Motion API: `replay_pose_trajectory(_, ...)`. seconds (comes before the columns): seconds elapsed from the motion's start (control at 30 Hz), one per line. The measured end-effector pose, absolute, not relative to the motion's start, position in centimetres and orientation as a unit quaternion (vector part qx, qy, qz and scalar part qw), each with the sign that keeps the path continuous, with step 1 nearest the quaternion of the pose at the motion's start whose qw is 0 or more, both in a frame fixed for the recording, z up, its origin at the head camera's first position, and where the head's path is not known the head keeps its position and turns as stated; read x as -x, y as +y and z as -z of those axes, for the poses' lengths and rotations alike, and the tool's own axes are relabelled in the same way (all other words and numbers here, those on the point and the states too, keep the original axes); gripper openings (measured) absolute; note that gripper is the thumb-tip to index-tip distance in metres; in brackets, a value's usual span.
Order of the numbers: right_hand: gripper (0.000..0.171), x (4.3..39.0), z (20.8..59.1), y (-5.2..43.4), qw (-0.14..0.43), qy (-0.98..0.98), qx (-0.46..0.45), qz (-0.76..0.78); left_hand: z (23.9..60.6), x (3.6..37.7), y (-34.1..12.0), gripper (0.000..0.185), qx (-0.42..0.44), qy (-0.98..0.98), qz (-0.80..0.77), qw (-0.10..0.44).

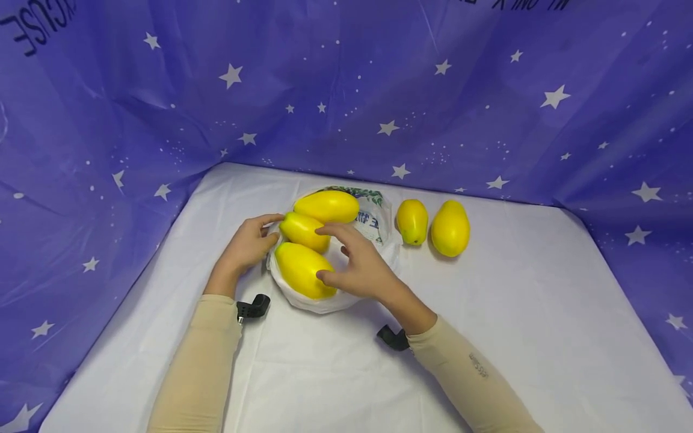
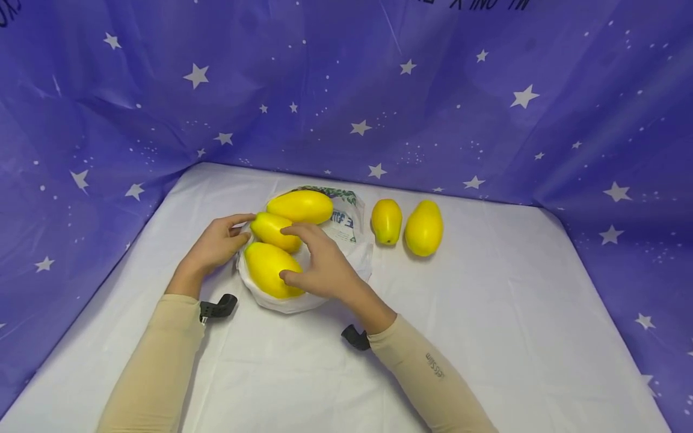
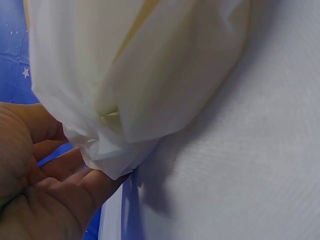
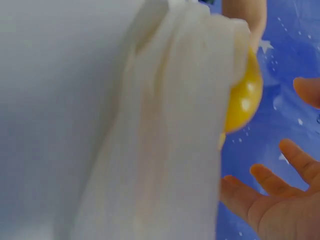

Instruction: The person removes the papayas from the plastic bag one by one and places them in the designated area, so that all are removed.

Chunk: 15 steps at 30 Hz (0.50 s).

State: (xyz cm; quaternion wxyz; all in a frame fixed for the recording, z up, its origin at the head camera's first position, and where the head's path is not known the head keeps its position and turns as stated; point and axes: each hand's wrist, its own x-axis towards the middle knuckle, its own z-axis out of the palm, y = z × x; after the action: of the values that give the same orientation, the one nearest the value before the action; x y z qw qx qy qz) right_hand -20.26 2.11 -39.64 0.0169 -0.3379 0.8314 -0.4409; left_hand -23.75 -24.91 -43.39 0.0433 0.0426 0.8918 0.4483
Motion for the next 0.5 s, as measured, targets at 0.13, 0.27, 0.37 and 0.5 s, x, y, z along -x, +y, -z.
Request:
replay_pose_trajectory(0.13, 0.066, 19.9, 40.4, 1.3, 0.032, 0.843, 0.35, 0.407, 43.4, 23.7, -24.8, 0.045, -0.041, 0.889, -0.454, 0.044)
replay_pose_trajectory(0.27, 0.064, 19.5, 40.9, 0.9, 0.04, 0.847, 0.362, 0.387, 43.4, 23.7, -24.8, 0.044, -0.04, 0.891, -0.449, 0.042)
replay_pose_trajectory(0.37, 0.063, 19.4, 41.2, 0.6, 0.041, 0.849, 0.368, 0.377, 43.3, 23.7, -24.8, 0.044, -0.042, 0.892, -0.448, 0.041)
replay_pose_trajectory(0.5, 0.062, 19.3, 41.4, 0.3, 0.042, 0.852, 0.37, 0.368, 43.3, 23.8, -24.8, 0.044, -0.042, 0.891, -0.451, 0.041)
